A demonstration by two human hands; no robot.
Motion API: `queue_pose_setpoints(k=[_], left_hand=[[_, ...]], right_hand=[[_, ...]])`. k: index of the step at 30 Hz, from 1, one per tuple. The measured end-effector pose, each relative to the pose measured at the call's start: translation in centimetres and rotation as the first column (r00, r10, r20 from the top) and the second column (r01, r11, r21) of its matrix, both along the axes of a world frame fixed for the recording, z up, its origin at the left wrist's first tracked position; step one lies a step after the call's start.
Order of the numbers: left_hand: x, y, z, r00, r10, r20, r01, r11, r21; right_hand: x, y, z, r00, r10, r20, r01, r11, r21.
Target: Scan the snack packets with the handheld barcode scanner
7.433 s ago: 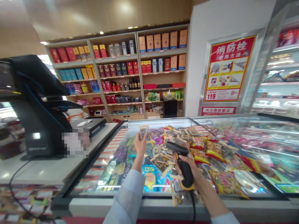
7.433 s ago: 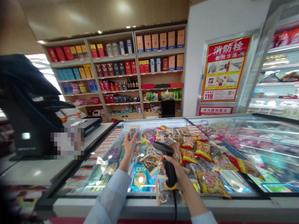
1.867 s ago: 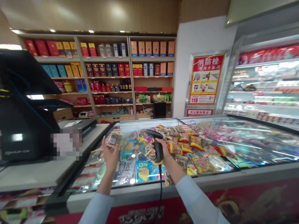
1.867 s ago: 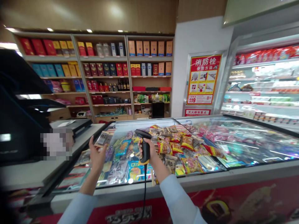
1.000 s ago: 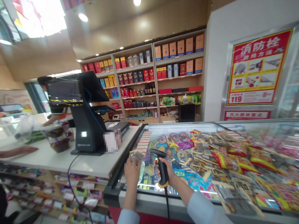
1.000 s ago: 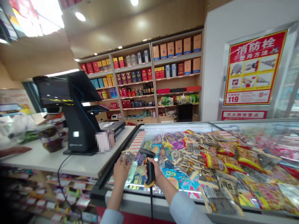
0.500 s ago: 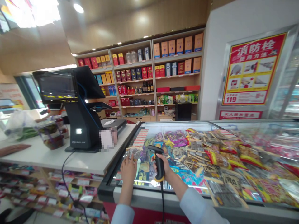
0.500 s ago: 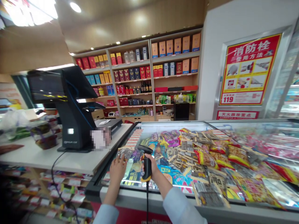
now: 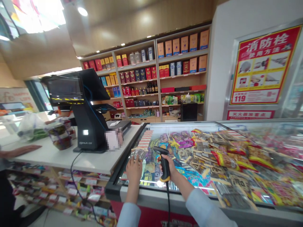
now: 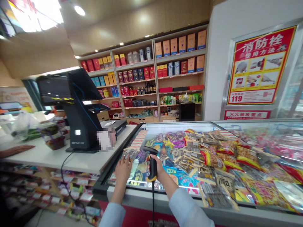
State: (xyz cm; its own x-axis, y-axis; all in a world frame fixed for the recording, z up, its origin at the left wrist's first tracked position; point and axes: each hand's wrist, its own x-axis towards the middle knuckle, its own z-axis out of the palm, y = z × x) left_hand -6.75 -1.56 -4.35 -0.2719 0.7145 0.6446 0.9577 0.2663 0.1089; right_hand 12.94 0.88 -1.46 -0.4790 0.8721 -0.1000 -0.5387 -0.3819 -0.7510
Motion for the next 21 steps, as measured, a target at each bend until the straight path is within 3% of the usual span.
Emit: queue_pose_setpoints(k=[5,8,14,17,21], left_hand=[[0.4,-0.4,0.6,0.999,0.025,0.033,-0.025,1.0,0.001],[0.1,-0.4,0.8,0.998,0.009,0.057,-0.01,1.0,0.006],[0.4,-0.2,2.0,0.997,-0.048,0.054,0.041,0.992,0.12],[2.7,0.3,3.5,0.989,-0.141,0.053,0.129,0.975,0.183],[8.2,1.3,5.3,0.957,-0.278,0.077,0.255,0.94,0.225]], right_hand=[[0.4,0.2,0.6,0.998,-0.006,-0.059,0.003,0.999,-0.049],[1.3,-0.6,1.5,1.0,-0.012,-0.007,0.012,0.995,-0.096],[5.8,-2.8,3.6,0.998,-0.031,0.05,0.032,0.999,-0.016],[9.0,-3.4,4.8,0.996,-0.072,0.054,0.073,0.997,-0.021],[13.8,-3.7,6.8,0.986,-0.165,0.03,0.166,0.986,-0.016]])
